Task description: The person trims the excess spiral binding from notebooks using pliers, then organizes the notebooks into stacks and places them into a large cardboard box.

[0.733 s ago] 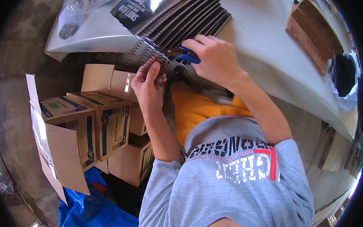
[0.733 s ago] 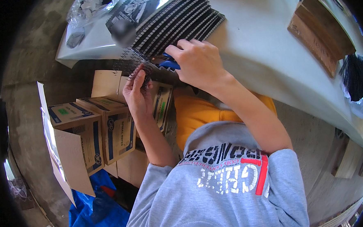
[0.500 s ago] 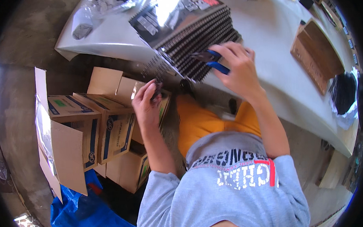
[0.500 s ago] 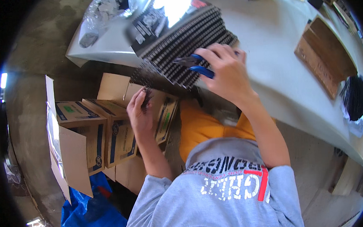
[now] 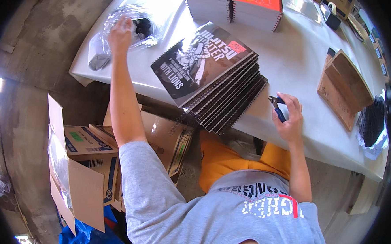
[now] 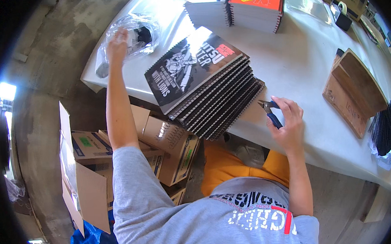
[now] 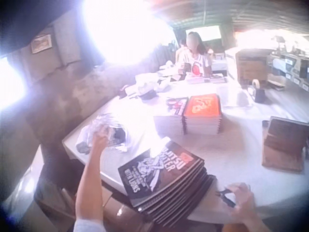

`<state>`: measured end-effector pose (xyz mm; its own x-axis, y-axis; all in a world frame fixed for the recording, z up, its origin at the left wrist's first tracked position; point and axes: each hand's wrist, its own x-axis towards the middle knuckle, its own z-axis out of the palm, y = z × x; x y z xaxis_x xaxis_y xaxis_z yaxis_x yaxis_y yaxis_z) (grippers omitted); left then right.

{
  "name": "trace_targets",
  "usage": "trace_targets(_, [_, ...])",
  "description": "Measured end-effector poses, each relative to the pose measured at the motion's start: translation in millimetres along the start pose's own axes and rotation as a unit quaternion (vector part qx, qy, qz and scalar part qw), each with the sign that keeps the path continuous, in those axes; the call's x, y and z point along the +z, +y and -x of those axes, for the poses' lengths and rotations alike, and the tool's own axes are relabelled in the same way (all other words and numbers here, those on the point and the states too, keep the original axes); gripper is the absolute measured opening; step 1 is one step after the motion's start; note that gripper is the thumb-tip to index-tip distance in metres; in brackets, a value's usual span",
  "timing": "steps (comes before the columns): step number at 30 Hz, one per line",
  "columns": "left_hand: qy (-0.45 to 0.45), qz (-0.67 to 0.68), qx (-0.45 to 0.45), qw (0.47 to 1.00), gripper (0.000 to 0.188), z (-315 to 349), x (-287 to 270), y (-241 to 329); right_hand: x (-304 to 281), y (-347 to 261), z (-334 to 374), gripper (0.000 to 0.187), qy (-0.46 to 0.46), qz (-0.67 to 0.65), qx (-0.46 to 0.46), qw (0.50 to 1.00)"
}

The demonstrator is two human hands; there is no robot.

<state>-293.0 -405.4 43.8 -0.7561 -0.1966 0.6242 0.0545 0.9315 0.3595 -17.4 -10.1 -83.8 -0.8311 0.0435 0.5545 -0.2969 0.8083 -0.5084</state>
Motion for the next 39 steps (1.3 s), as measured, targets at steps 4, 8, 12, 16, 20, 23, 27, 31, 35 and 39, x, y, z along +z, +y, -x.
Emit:
trace_targets(4, [-0.021, 0.329, -0.014, 0.944, 0.051, 48.7, -42.0, 39.4, 1.4, 8.0, 10.4, 0.050, 0.052, -0.074, 0.024, 0.996])
trace_targets(8, [-0.076, 0.573, -0.078, 0.812, 0.069, 153.9, -101.5, 27.9, -2.4, -0.9, 7.9, 0.046, 0.060, -0.173, 0.047, 0.982])
trace_targets(12, [-0.099, 0.500, -0.070, 0.858, 0.074, 271.1, -106.9, 55.1, -13.9, -56.2, -9.8, 0.047, 0.000, -0.123, -0.041, 0.992])
trace_targets(16, [-0.072, 0.569, -0.216, 0.790, 0.067, 306.2, -86.5, 107.5, -6.1, -84.6, -7.7, 0.051, -0.069, -0.053, -0.082, 0.993])
trace_targets(20, [-0.026, 0.557, -0.237, 0.795, 0.066, 308.7, -82.4, 117.7, 9.8, -94.8, -4.9, 0.050, -0.061, -0.027, -0.072, 0.995])
trace_targets(23, [-0.034, 0.534, -0.231, 0.813, 0.068, 312.3, -85.1, 116.8, 16.5, -96.4, -6.0, 0.049, -0.054, -0.017, -0.072, 0.996])
trace_targets(27, [-0.014, 0.551, -0.230, 0.802, 0.067, 315.8, -84.9, 114.7, 23.5, -101.2, -6.0, 0.049, -0.050, -0.009, -0.080, 0.995])
trace_targets(31, [-0.021, 0.551, -0.232, 0.801, 0.066, 315.8, -84.2, 113.8, 24.4, -108.4, -6.3, 0.047, -0.079, 0.001, -0.073, 0.994])
trace_targets(35, [-0.030, 0.563, -0.235, 0.792, 0.070, 314.7, -81.4, 108.2, 23.1, -109.1, -5.5, 0.047, -0.069, 0.008, -0.079, 0.994])
trace_targets(39, [-0.028, 0.575, -0.248, 0.779, 0.069, 314.1, -81.1, 108.5, 20.4, -106.5, -6.9, 0.047, -0.050, 0.030, -0.082, 0.995])
